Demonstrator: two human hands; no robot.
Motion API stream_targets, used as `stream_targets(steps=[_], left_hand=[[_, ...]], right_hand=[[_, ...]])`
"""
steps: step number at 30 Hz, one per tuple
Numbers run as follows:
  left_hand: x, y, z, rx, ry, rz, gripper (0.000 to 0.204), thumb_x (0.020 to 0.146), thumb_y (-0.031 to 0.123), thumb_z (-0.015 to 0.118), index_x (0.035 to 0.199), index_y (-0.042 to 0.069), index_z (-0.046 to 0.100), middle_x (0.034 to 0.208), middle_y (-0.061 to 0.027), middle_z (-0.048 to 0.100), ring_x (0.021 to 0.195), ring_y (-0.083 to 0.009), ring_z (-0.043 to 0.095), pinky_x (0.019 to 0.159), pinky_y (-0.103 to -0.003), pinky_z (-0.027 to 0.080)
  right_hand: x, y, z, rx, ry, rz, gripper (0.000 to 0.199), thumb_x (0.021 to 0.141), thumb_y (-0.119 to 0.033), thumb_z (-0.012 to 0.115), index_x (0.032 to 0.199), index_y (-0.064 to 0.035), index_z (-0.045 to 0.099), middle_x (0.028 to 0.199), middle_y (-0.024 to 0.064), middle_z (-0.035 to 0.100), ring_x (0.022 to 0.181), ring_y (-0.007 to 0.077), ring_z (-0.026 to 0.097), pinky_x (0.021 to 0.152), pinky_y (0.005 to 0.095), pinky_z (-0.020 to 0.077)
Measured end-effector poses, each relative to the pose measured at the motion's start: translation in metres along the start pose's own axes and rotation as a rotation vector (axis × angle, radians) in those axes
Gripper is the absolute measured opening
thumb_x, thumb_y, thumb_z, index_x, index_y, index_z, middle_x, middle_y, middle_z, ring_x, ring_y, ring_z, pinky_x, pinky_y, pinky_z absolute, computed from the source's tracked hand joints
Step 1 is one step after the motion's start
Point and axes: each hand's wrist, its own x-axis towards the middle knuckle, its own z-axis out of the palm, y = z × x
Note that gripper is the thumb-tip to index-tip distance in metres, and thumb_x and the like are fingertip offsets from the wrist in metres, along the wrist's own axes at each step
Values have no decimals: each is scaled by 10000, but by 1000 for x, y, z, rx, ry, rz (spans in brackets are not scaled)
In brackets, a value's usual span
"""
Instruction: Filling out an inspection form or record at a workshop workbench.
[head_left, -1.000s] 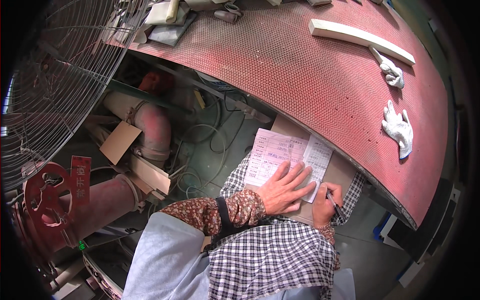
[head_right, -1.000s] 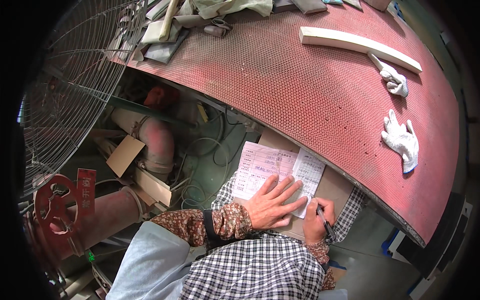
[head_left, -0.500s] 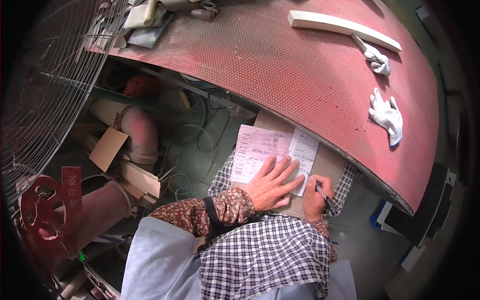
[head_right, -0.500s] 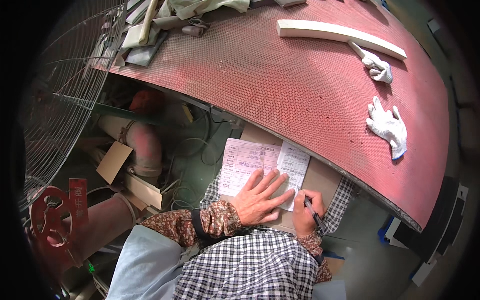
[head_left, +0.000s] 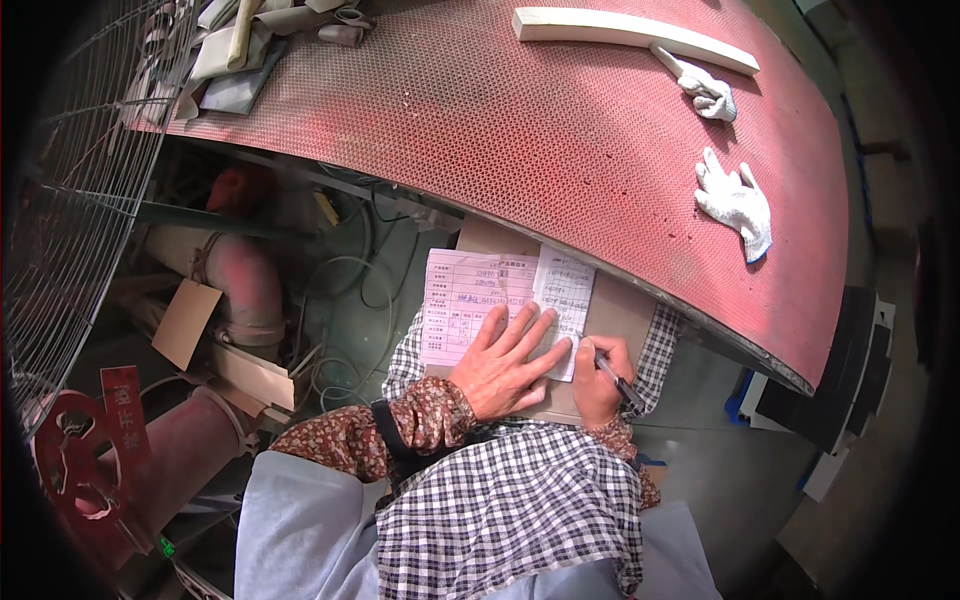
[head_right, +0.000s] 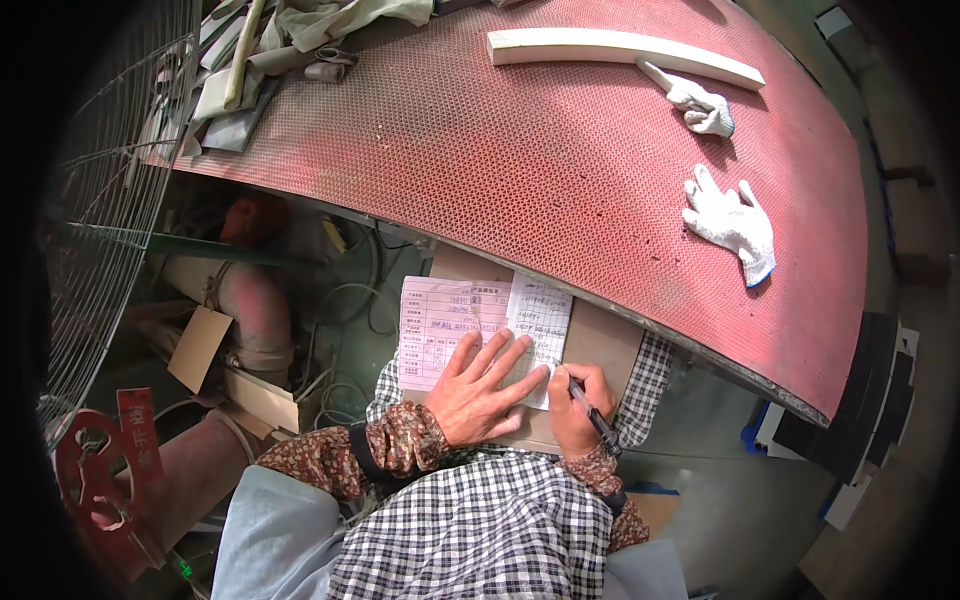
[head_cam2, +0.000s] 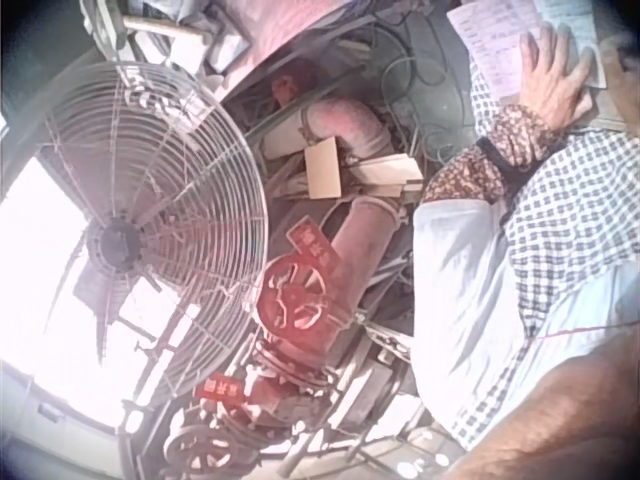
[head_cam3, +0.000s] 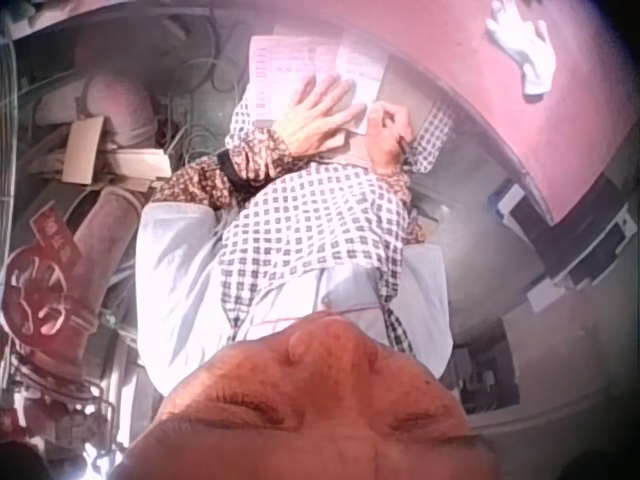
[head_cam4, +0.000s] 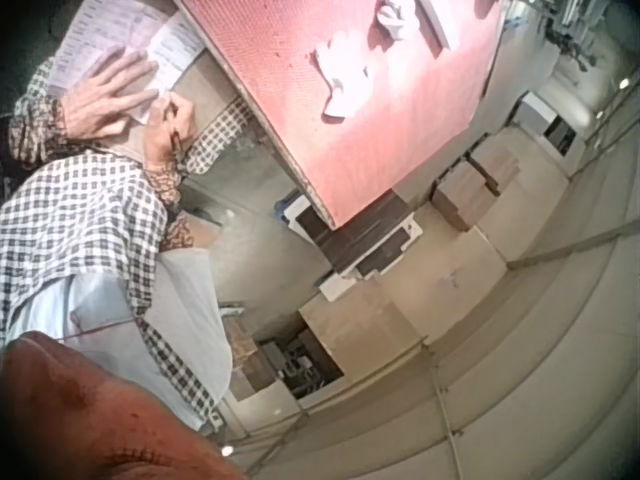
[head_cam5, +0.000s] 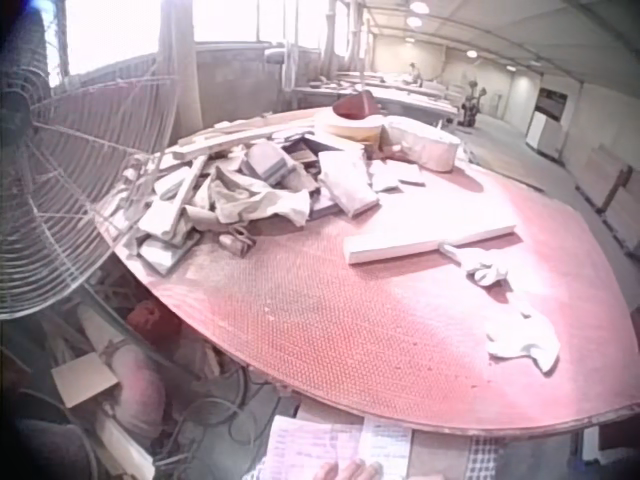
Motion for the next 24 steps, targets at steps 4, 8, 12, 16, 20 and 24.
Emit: stream_targets(steps=[4, 8, 12, 16, 20, 24], left_hand=[[0, 0, 2, 14, 1, -7, 755, 836, 455, 687, 1525, 274, 438, 1583, -139, 388, 1462, -365, 362, 1199, -594, 214], [0, 0, 1, 11, 2, -2, 750, 842, 459, 681, 1526, 274, 436, 1580, -139, 390, 1462, -365, 364, 1195, -595, 223], [0, 0, 3, 14, 2, -2, 740, 849, 460, 677, 1524, 271, 438, 1581, -139, 387, 1464, -365, 360, 1194, -598, 229], [0, 0, 0, 10, -25, -2, 737, 856, 461, 673, 1525, 267, 435, 1584, -140, 383, 1467, -365, 353, 1198, -602, 224], [0, -1, 1, 11, -8, 3, 743, 855, 461, 674, 1529, 263, 431, 1588, -141, 377, 1468, -367, 351, 1197, -601, 221], [0, 0, 1, 15, -16, -1, 748, 854, 467, 675, 1530, 262, 430, 1592, -139, 371, 1470, -369, 347, 1197, -599, 219]], right_hand=[[-1, 5, -1, -12, -40, -14, 176, 943, -161, 691, 952, 0, 620, 748, 47, 621, 639, 112, 567, 586, 294, 479], [0, 3, 1, -8, -13, -21, 148, 904, -137, 703, 909, -14, 622, 715, 92, 622, 593, 195, 592, 560, 340, 483], [0, 5, 1, 12, -11, 1, 138, 888, -128, 707, 882, -21, 620, 685, 108, 612, 562, 234, 595, 541, 365, 477], [-1, 6, -2, -8, -52, -16, 173, 944, -157, 687, 957, 0, 617, 743, 48, 612, 637, 111, 560, 579, 291, 473], [-1, 5, -2, -10, -53, -19, 168, 941, -154, 685, 953, -1, 616, 743, 49, 612, 636, 113, 560, 580, 295, 474], [-1, 5, -1, -17, -44, -33, 159, 935, -147, 683, 944, -3, 615, 743, 49, 611, 633, 117, 563, 579, 296, 476]])
